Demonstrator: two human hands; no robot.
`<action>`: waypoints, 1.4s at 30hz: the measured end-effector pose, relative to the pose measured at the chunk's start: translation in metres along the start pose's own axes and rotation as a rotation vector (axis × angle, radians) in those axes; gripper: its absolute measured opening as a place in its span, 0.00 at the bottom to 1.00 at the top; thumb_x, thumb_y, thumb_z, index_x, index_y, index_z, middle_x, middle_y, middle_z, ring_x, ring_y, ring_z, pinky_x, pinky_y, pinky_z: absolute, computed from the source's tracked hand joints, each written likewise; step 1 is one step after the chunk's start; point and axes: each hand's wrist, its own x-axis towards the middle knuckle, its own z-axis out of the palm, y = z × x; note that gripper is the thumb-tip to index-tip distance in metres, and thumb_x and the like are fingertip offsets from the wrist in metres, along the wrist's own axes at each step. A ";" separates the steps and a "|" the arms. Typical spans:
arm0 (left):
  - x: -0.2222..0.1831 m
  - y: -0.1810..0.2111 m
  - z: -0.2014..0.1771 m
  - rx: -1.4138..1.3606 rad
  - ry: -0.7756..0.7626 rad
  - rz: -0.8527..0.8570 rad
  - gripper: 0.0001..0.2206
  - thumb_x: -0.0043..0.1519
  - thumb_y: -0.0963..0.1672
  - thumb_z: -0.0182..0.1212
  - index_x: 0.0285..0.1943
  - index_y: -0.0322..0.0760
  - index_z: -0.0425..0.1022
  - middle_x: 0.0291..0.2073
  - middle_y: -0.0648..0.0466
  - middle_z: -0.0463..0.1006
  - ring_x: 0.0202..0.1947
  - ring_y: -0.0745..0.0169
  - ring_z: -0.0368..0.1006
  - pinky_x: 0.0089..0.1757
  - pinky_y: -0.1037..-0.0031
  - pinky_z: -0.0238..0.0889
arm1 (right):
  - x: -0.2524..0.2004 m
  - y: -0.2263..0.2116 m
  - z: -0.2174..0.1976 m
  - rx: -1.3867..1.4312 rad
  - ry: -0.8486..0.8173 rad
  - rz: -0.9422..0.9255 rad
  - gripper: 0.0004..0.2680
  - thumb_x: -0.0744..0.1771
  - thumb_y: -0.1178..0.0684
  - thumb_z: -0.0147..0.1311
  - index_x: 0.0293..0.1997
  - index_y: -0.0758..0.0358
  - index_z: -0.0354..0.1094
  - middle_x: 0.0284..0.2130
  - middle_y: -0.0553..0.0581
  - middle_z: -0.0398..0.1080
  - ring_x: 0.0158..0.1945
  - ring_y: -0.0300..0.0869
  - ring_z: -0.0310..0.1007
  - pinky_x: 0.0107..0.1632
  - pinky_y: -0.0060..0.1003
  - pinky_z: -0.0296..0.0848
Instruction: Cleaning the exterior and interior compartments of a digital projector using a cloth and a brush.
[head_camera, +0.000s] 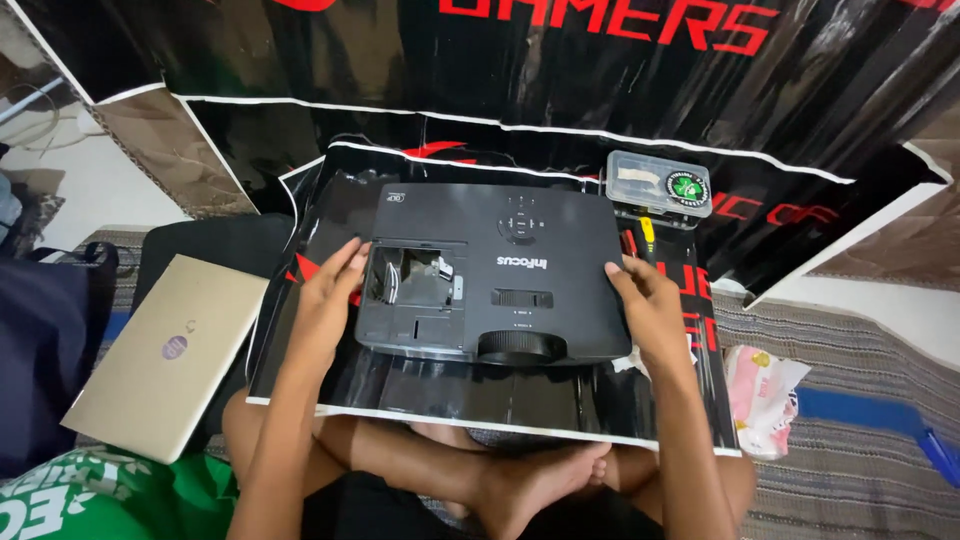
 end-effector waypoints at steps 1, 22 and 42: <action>0.005 -0.009 0.003 -0.042 -0.021 0.012 0.18 0.69 0.43 0.51 0.67 0.26 0.68 0.64 0.36 0.71 0.68 0.46 0.63 0.65 0.61 0.55 | 0.004 0.003 0.006 0.055 0.043 0.009 0.11 0.68 0.51 0.60 0.53 0.65 0.76 0.38 0.63 0.77 0.41 0.46 0.74 0.43 0.44 0.75; 0.002 0.017 0.017 0.590 -0.129 0.096 0.34 0.65 0.52 0.59 0.75 0.27 0.57 0.70 0.32 0.60 0.72 0.35 0.54 0.65 0.46 0.48 | 0.032 -0.016 -0.013 -0.211 -0.133 0.146 0.18 0.61 0.48 0.73 0.38 0.78 0.73 0.22 0.62 0.72 0.22 0.43 0.70 0.24 0.37 0.71; 0.035 0.008 0.273 0.529 -1.125 1.122 0.15 0.57 0.47 0.61 0.24 0.43 0.58 0.20 0.59 0.62 0.28 0.58 0.60 0.35 0.66 0.54 | -0.069 0.076 -0.028 0.216 -0.213 -0.214 0.33 0.60 0.43 0.67 0.70 0.66 0.58 0.65 0.60 0.66 0.65 0.43 0.66 0.64 0.43 0.69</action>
